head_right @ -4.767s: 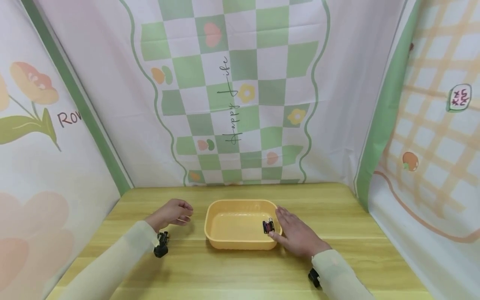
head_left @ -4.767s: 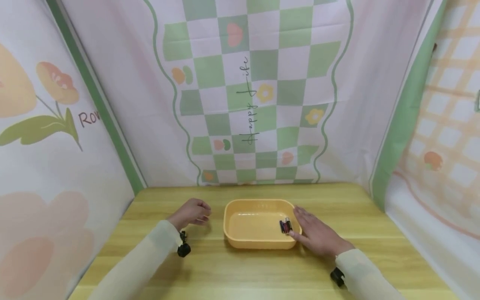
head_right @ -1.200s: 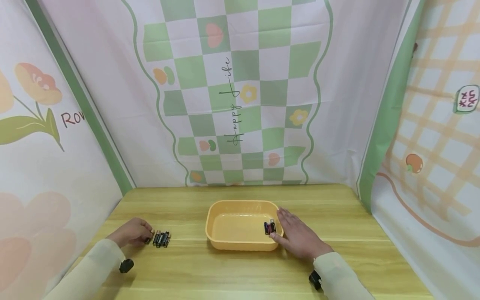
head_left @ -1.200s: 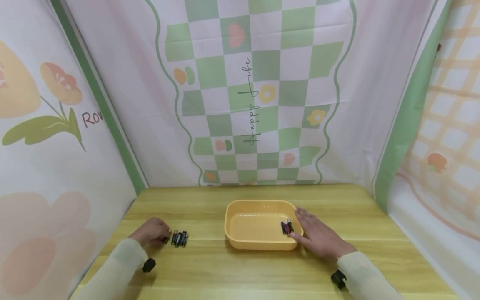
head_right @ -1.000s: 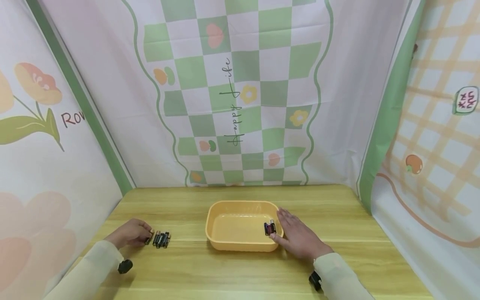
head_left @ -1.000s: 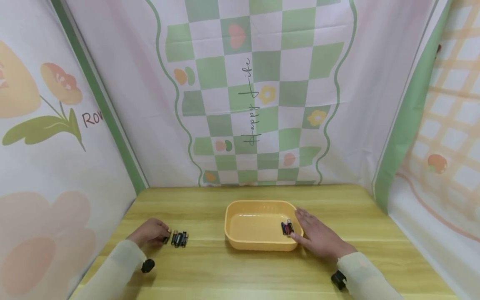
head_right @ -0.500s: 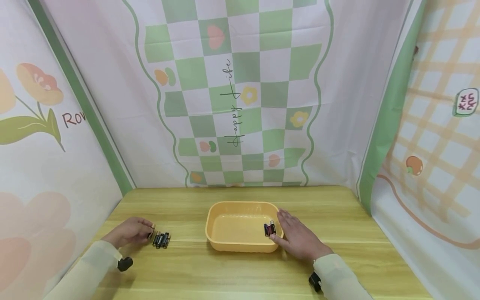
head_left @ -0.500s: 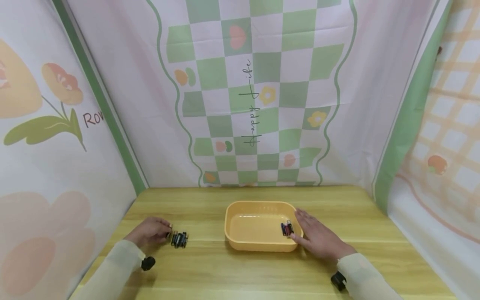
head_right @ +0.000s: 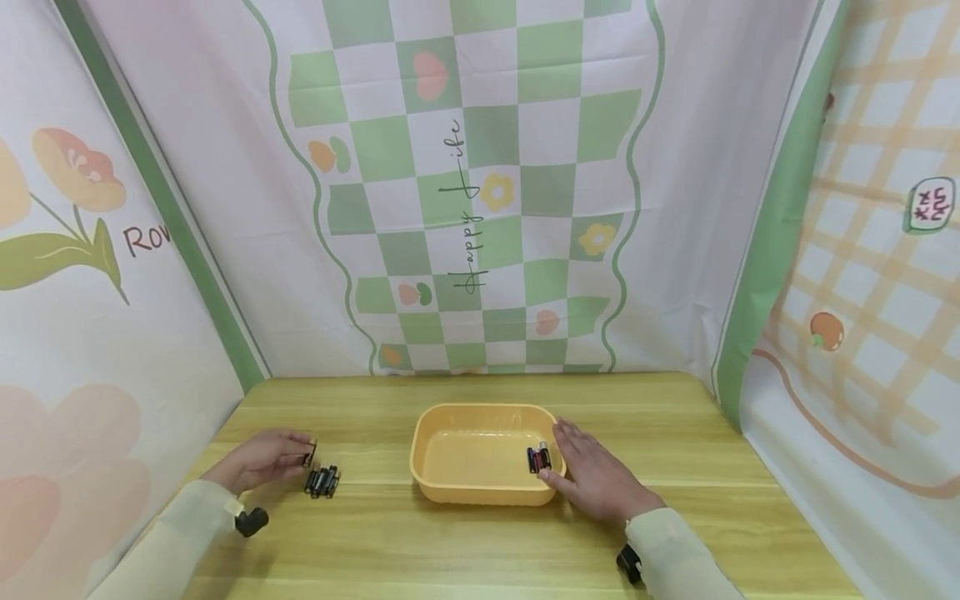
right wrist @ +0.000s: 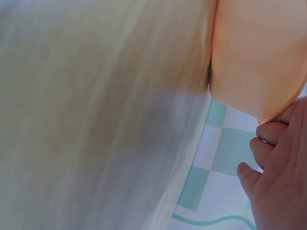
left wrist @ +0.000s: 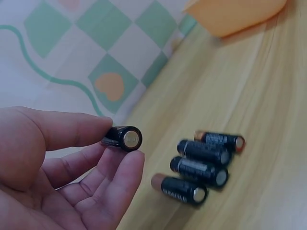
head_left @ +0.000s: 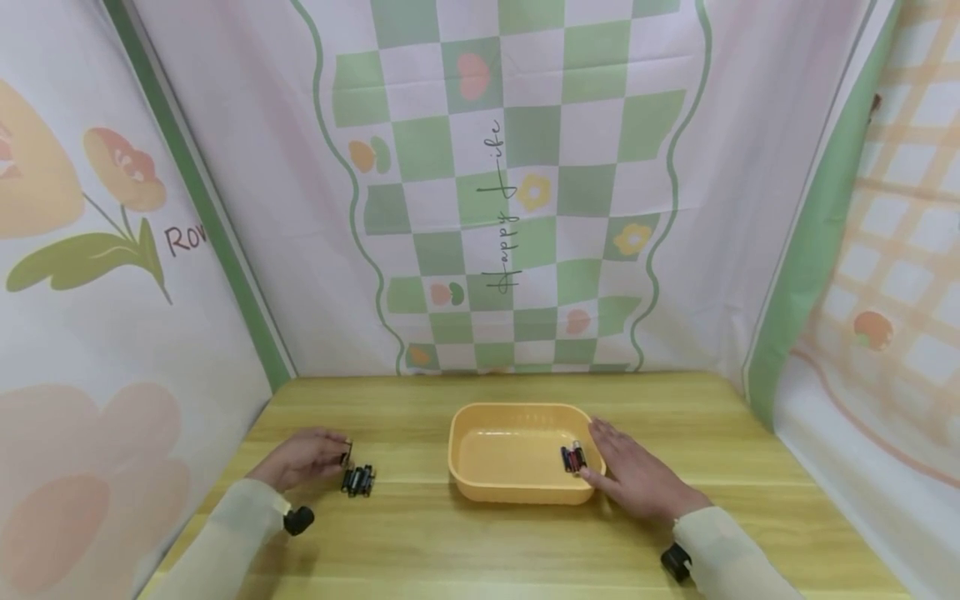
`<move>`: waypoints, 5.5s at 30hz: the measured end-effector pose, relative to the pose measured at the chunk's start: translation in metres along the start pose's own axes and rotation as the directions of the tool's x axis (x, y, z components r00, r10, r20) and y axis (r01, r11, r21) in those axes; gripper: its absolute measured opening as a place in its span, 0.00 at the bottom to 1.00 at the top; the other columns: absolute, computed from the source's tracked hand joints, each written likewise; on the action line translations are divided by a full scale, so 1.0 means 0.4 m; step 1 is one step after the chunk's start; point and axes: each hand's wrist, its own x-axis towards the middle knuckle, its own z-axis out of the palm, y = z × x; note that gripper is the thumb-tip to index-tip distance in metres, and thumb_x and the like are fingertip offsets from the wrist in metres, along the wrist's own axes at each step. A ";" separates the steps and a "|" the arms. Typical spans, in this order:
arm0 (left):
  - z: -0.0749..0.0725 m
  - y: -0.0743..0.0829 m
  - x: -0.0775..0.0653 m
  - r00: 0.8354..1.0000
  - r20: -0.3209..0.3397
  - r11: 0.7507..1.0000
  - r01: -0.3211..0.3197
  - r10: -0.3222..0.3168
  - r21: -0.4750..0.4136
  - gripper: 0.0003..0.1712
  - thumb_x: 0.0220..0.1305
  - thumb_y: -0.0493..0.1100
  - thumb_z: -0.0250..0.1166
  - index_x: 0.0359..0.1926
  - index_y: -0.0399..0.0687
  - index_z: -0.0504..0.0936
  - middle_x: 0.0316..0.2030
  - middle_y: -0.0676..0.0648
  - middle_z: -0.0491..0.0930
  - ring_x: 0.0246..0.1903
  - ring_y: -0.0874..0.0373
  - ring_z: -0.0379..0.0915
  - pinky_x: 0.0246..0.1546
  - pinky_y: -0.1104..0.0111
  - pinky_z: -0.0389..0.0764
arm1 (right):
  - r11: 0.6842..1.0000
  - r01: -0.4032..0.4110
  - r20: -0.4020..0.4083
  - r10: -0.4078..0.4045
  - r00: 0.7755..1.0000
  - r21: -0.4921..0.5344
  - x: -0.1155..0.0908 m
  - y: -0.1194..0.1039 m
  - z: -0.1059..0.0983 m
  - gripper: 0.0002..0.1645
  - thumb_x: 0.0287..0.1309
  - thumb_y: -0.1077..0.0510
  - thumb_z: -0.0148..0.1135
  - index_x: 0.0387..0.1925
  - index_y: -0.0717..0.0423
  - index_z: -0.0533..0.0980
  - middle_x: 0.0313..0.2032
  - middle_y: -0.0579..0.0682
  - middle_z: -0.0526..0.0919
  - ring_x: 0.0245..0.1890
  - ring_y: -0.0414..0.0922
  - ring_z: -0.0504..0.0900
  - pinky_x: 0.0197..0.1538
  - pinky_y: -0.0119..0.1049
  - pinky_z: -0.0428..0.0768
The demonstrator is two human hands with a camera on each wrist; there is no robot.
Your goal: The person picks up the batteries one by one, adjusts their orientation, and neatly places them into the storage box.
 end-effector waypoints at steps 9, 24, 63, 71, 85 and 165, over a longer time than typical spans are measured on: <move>0.032 0.024 0.005 0.998 0.049 0.999 -0.029 0.031 -0.027 0.22 0.67 0.32 0.60 0.58 0.24 0.67 0.40 0.43 0.77 0.35 0.56 0.79 0.45 0.62 0.83 | 1.000 -0.004 0.011 0.004 1.000 0.000 -0.002 0.006 0.001 0.48 0.70 0.34 0.44 0.73 0.67 0.50 0.73 0.60 0.49 0.72 0.57 0.51 0.71 0.55 0.55; 0.122 0.075 0.028 0.991 0.122 0.997 -0.049 0.056 -0.061 0.22 0.67 0.33 0.61 0.58 0.27 0.67 0.33 0.46 0.76 0.22 0.66 0.65 0.42 0.65 0.84 | 1.000 -0.002 0.013 0.002 1.000 -0.005 -0.002 0.000 -0.002 0.49 0.70 0.34 0.45 0.73 0.67 0.50 0.73 0.61 0.50 0.72 0.57 0.51 0.70 0.56 0.55; 0.368 0.146 0.126 0.962 0.260 0.997 -0.065 0.077 -0.051 0.22 0.64 0.33 0.63 0.57 0.27 0.69 0.34 0.45 0.81 0.24 0.64 0.71 0.46 0.61 0.83 | 1.000 -0.002 -0.008 0.002 1.000 -0.011 -0.011 -0.008 0.003 0.48 0.70 0.35 0.46 0.72 0.68 0.52 0.73 0.61 0.51 0.71 0.58 0.53 0.70 0.56 0.56; 0.401 0.147 0.145 0.956 0.281 0.996 -0.071 0.086 -0.062 0.18 0.64 0.32 0.62 0.54 0.29 0.73 0.38 0.41 0.81 0.32 0.57 0.80 0.41 0.63 0.85 | 1.000 -0.015 0.008 0.015 1.000 -0.004 -0.008 -0.012 0.000 0.48 0.70 0.35 0.46 0.72 0.68 0.50 0.73 0.61 0.49 0.71 0.58 0.52 0.71 0.55 0.54; 0.473 0.151 0.165 0.946 0.311 0.996 -0.077 0.090 -0.052 0.15 0.63 0.31 0.64 0.50 0.30 0.76 0.35 0.43 0.82 0.31 0.57 0.81 0.40 0.62 0.85 | 1.000 -0.009 0.009 0.009 1.000 -0.011 -0.007 -0.003 0.001 0.49 0.69 0.33 0.45 0.73 0.67 0.50 0.73 0.60 0.49 0.72 0.58 0.52 0.71 0.55 0.54; 0.821 0.065 0.272 0.981 0.193 0.972 -0.019 -0.027 0.233 0.09 0.52 0.24 0.66 0.23 0.37 0.77 0.21 0.42 0.78 0.18 0.53 0.76 0.22 0.66 0.85 | 1.000 -0.015 -0.013 0.015 1.000 0.008 -0.001 -0.009 -0.002 0.48 0.68 0.36 0.50 0.72 0.67 0.51 0.73 0.60 0.49 0.71 0.58 0.52 0.70 0.56 0.56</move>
